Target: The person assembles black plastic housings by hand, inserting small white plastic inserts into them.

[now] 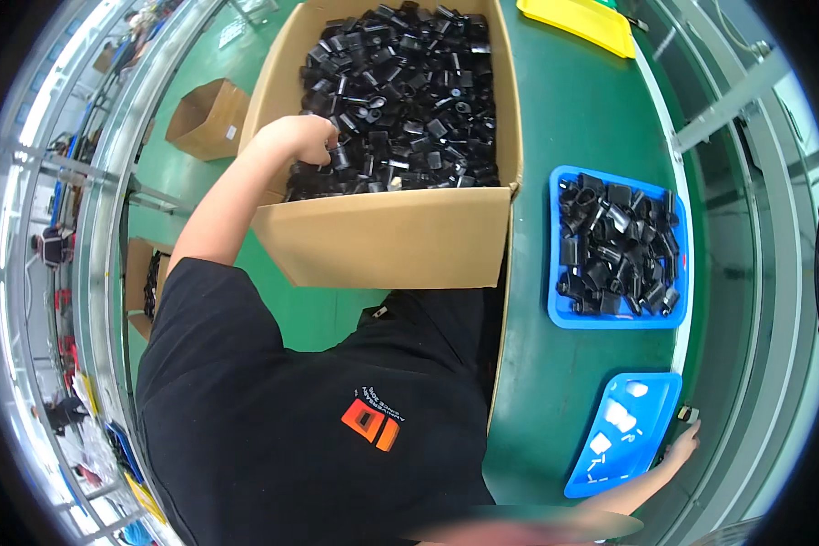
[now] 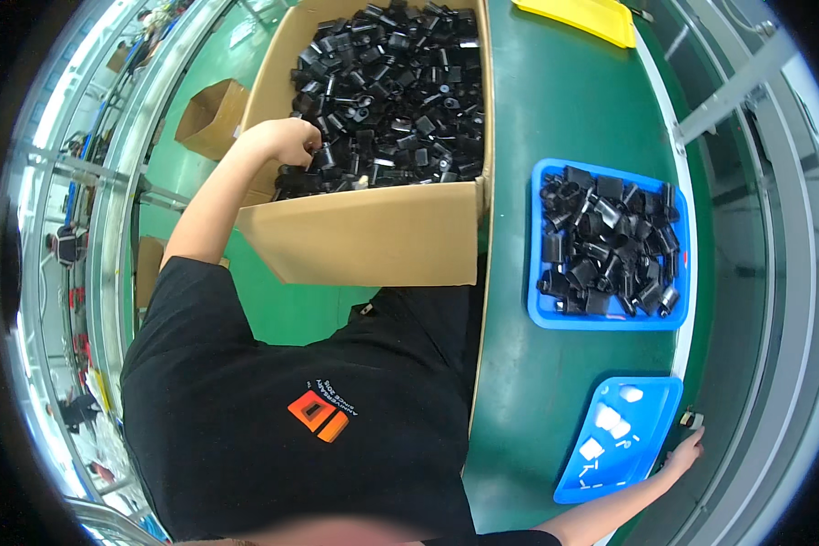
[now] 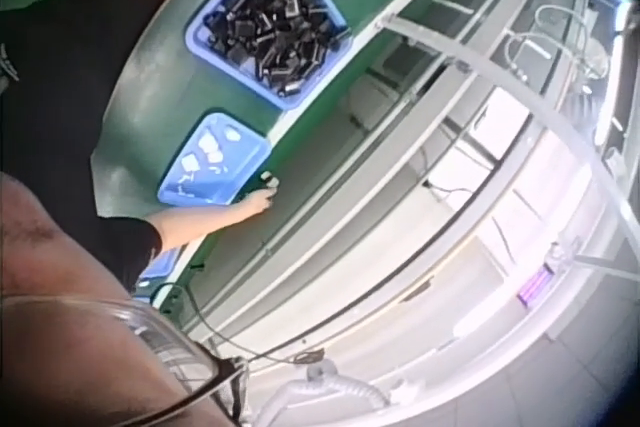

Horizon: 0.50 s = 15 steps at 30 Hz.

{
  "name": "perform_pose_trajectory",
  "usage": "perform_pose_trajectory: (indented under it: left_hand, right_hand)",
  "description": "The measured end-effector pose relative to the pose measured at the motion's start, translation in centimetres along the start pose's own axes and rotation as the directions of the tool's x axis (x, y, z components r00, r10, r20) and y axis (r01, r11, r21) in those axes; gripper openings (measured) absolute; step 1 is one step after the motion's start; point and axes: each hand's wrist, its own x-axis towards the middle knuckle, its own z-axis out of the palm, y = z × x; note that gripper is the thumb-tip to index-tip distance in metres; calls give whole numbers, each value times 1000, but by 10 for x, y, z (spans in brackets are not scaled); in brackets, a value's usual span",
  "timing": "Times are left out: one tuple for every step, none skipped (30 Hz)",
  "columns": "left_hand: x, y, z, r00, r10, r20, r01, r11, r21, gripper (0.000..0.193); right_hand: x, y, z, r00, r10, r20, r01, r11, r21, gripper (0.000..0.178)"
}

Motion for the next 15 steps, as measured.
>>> perform_pose_trajectory:
  left_hand:
    - [6, -5, 8, 999, 25, 31, -24, 999, -41, 50]
    - [19, -12, 14, 997, 67, 36, -63, 994, -87, 53]
    - [27, -14, 21, 993, 108, 45, -101, 987, -128, 56]
    - [22, -15, 25, 994, 94, 50, -86, 987, -136, 56]
    - [23, -11, 26, 990, 121, -73, -128, 986, -106, 59]
    - [31, -5, 28, 967, 165, -197, -183, 980, -77, 62]
    - [45, -4, 31, 961, 181, -209, -211, 968, -135, 64]
    - [48, -8, 35, 937, 206, -283, -256, 955, -151, 58]
    - [51, -12, 41, 905, 234, -355, -306, 938, -160, 52]
    - [57, -15, 47, 908, 229, -351, -299, 941, -158, 52]
    - [68, -13, 51, 893, 282, -351, -351, 924, -150, 47]
    - [78, -12, 54, 874, 336, -350, -403, 904, -139, 42]
    - [81, -3, 50, 870, 355, -342, -416, 901, -124, 42]
    - [72, -4, 49, 886, 333, -321, -373, 925, -71, 39]
    - [67, -1, 47, 893, 330, -305, -351, 936, -14, 36]
  right_hand:
    - [11, 4, 6, 1000, -10, 0, 10, 1000, 3, 73]
    - [27, 13, 7, 991, -121, -63, 116, 991, -73, 78]
    - [40, 28, 7, 967, -227, -112, 209, 965, -159, 83]
    - [44, 28, 16, 945, -299, -130, 264, 935, -236, 79]
    - [53, 37, 13, 942, -304, -140, 266, 933, -241, 79]
    - [65, 48, 0, 892, -405, -202, 339, 894, -293, 74]
    - [71, 51, -10, 829, -503, -245, 410, 844, -346, 69]
    - [60, 40, 10, 768, -573, -288, 489, 814, -315, 60]
    - [49, 29, 22, 771, -574, -275, 494, 813, -308, 60]
    - [36, 16, 25, 785, -530, -321, 493, 848, -194, 59]
    - [30, 12, 14, 794, -477, -378, 482, 872, -88, 59]
    - [25, 8, 2, 834, -408, -370, 499, 845, 192, 55]
    - [14, 10, -6, 841, -390, -375, 481, 856, 190, 55]
    - [-16, -21, -2, 863, -394, -317, 499, 763, 412, 51]
    - [-52, -48, -8, 875, -397, -277, 479, 636, 604, 47]
